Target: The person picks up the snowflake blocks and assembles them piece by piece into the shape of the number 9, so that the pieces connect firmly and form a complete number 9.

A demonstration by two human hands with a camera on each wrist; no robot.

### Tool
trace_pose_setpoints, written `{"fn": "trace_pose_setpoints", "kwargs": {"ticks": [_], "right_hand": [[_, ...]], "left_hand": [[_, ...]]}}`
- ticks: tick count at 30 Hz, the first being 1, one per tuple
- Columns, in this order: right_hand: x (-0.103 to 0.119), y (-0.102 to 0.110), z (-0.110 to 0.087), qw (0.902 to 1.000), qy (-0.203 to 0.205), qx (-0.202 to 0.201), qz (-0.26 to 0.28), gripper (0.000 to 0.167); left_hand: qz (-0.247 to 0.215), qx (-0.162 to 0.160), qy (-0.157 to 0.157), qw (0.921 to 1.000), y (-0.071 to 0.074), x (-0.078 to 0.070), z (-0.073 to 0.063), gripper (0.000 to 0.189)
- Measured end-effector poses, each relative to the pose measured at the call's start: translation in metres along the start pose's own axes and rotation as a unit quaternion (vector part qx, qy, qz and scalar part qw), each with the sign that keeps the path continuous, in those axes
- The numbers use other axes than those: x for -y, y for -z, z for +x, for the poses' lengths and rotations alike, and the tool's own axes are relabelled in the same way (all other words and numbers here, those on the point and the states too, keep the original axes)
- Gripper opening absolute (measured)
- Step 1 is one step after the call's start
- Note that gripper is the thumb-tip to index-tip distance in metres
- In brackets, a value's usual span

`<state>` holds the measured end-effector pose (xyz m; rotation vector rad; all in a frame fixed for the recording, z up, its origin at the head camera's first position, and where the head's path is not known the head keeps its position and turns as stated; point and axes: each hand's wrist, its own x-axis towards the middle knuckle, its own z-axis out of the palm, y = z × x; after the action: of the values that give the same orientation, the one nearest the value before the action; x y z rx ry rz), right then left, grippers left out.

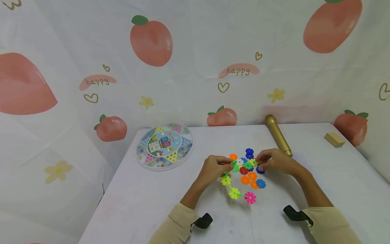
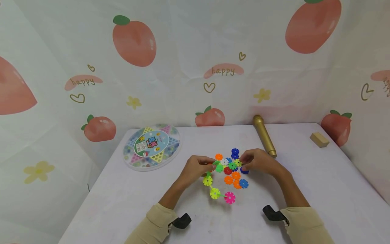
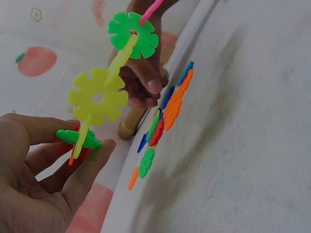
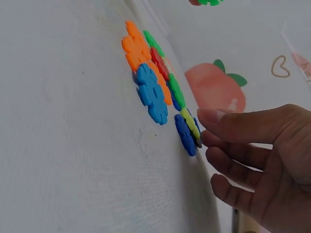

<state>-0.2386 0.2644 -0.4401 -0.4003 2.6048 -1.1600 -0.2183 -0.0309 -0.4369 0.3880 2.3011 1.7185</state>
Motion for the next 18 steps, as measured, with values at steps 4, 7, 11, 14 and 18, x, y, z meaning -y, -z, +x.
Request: {"fn": "trace_pose_setpoints", "kwargs": {"ticks": [4,7,11,14,18], "right_hand": [[-0.0041,-0.0005,0.0012,0.9998,-0.009,0.003,-0.015,0.026],[-0.0059,-0.0009,0.0015,0.9997,-0.011,0.006,-0.019,0.028],[-0.0063,-0.0008,0.001,0.9997,-0.01,0.012,-0.017,0.031],[-0.005,-0.0008,0.0004,0.9996,-0.008,0.018,-0.022,0.03],[-0.0028,-0.0015,-0.0004,0.9991,-0.004,0.02,-0.037,0.027]], "left_hand": [[0.004,-0.008,0.005,0.9999,0.0007,-0.0011,-0.0005,0.02],[0.011,-0.015,0.004,0.9998,0.0018,-0.0017,-0.0011,0.02],[0.014,-0.019,-0.001,0.9997,0.0033,-0.001,-0.0008,0.021],[0.013,-0.018,-0.005,0.9997,0.0045,0.0001,0.0,0.021],[0.014,-0.018,-0.007,0.9997,0.0057,0.0007,0.0007,0.02]]}}
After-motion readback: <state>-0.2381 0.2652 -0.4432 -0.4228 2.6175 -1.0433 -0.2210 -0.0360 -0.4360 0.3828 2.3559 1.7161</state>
